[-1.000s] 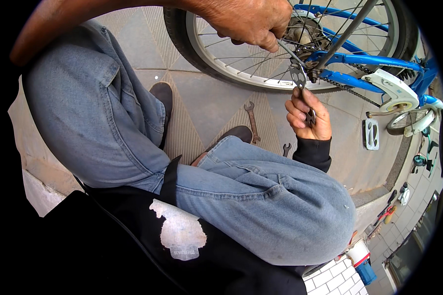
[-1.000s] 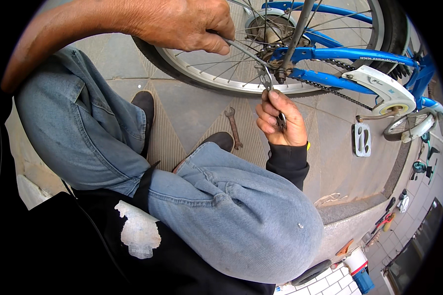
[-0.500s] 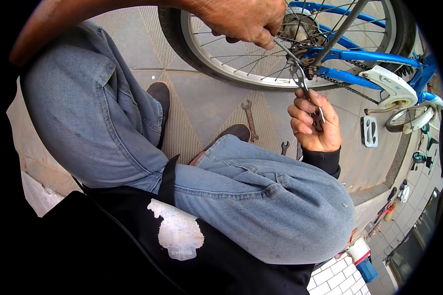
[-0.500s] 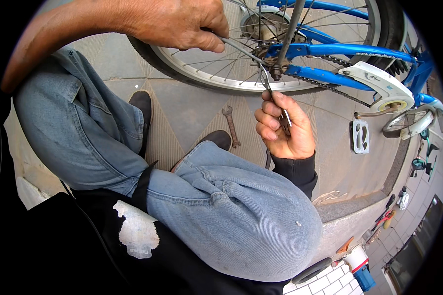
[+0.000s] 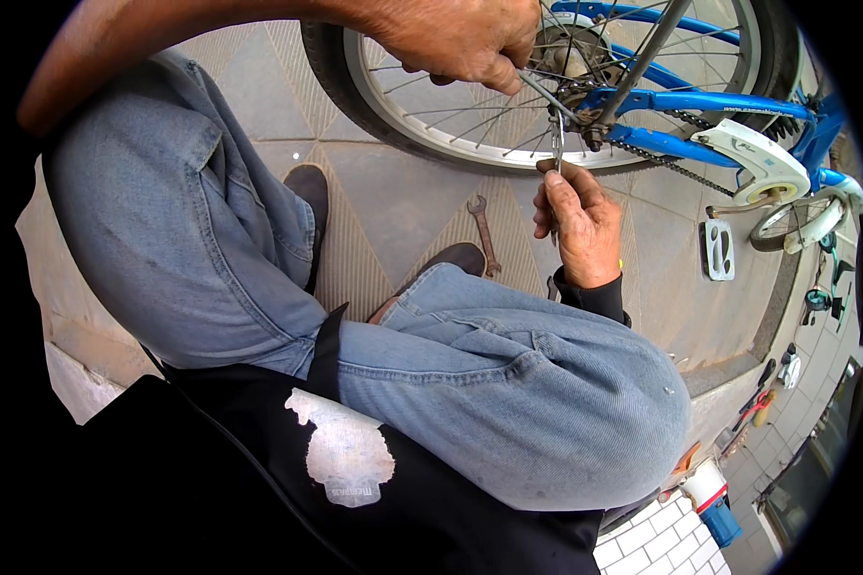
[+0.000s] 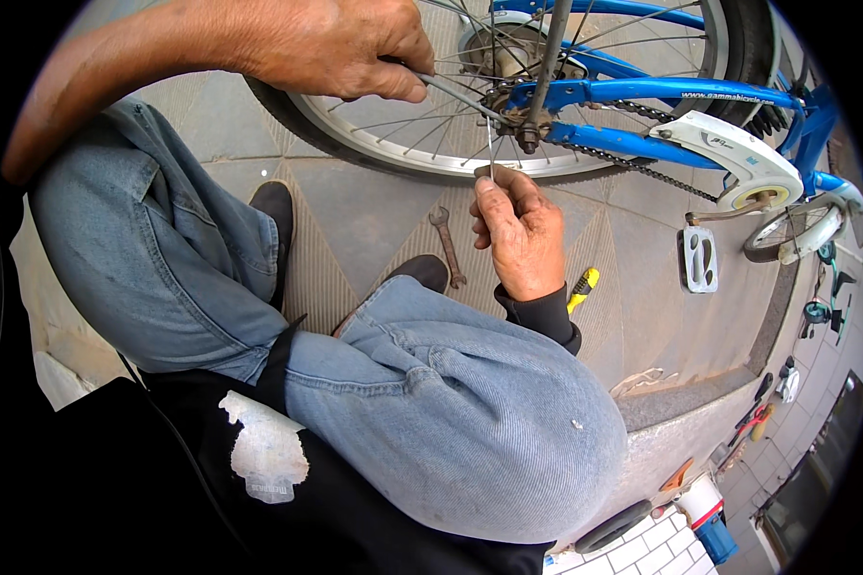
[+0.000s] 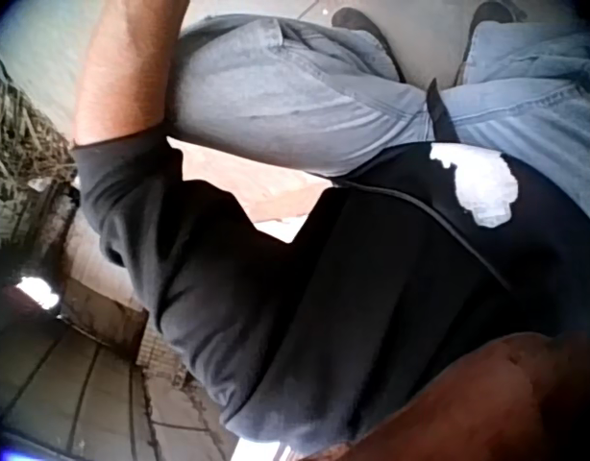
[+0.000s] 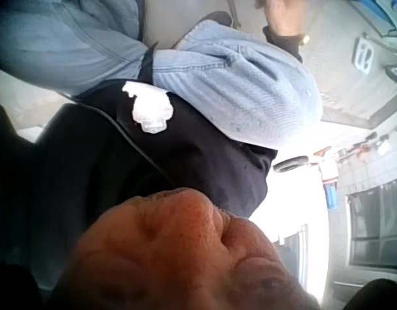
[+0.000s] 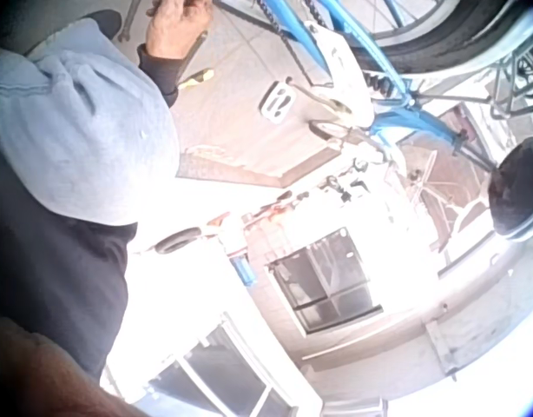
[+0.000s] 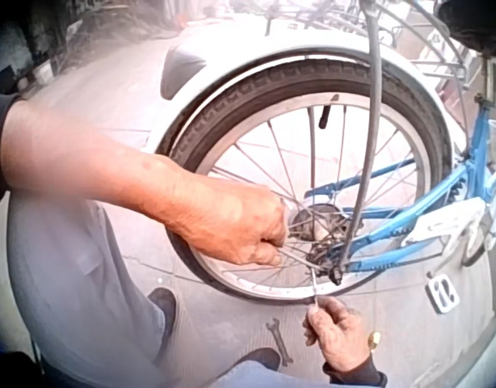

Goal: The person sits on the floor and uses a wrench to tighten the rear axle nuts of a blue bicycle. They then switch to a screwdriver to adjust the chain guard attached to the frame.

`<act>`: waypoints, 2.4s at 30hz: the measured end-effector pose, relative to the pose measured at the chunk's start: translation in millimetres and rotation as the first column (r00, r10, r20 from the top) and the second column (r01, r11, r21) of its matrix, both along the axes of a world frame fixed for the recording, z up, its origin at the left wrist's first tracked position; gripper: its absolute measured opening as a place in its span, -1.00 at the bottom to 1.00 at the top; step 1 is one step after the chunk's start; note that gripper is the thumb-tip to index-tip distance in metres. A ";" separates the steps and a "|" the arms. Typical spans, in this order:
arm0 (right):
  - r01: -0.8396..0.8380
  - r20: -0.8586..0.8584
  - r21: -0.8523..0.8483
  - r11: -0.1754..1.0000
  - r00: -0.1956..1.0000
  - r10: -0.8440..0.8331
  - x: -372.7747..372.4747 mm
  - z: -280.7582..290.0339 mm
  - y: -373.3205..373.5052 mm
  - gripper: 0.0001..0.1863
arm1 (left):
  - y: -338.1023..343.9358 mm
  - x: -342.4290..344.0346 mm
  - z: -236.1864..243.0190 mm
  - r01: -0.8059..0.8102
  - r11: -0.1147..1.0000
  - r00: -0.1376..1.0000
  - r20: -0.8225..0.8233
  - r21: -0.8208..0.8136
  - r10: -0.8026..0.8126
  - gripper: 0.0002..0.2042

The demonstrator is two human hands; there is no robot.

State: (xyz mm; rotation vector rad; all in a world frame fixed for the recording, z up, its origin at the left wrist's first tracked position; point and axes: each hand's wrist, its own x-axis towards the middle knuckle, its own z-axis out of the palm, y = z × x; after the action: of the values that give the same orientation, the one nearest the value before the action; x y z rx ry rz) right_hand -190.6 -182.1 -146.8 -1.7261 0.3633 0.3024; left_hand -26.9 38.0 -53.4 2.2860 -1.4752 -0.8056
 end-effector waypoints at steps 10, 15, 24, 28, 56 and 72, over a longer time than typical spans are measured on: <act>-0.096 0.045 -0.228 0.969 0.993 0.109 8.6 28.7 -13.6 -0.65 | 1.5 -1.7 11.4 -0.032 0.999 0.996 -0.081 0.034 0.035 -0.71; -0.179 -0.104 -0.275 0.945 0.982 0.155 20.3 55.7 -12.0 -0.64 | 0.4 -4.3 14.6 -0.059 0.997 0.994 -0.093 0.048 0.064 -0.71; -0.120 0.169 -0.414 0.902 0.964 0.206 5.7 17.0 -18.8 -0.68 | -1.5 -1.7 9.9 -0.031 0.998 0.998 -0.054 0.046 0.033 -0.71; -0.055 0.328 -0.536 0.843 0.906 0.268 0.7 -0.8 -14.2 -0.71 | -1.1 -1.5 9.3 -0.029 0.998 0.999 -0.041 0.047 0.031 -0.71; 0.123 0.370 -0.319 0.940 0.929 0.004 -19.3 -39.5 1.5 -0.74 | -0.7 -2.3 11.7 -0.033 0.999 0.998 -0.057 0.038 0.035 -0.71; 0.157 0.460 -0.160 0.975 0.885 -0.067 -18.4 -50.9 5.4 -0.74 | -1.1 -0.5 10.2 0.005 1.000 1.000 -0.021 0.029 -0.005 -0.69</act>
State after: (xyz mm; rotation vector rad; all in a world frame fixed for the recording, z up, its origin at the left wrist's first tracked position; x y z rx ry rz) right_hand -208.9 -176.7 -197.7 -1.8937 0.1493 -0.2319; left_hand -27.4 36.9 -43.2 2.2887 -1.4699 -0.8561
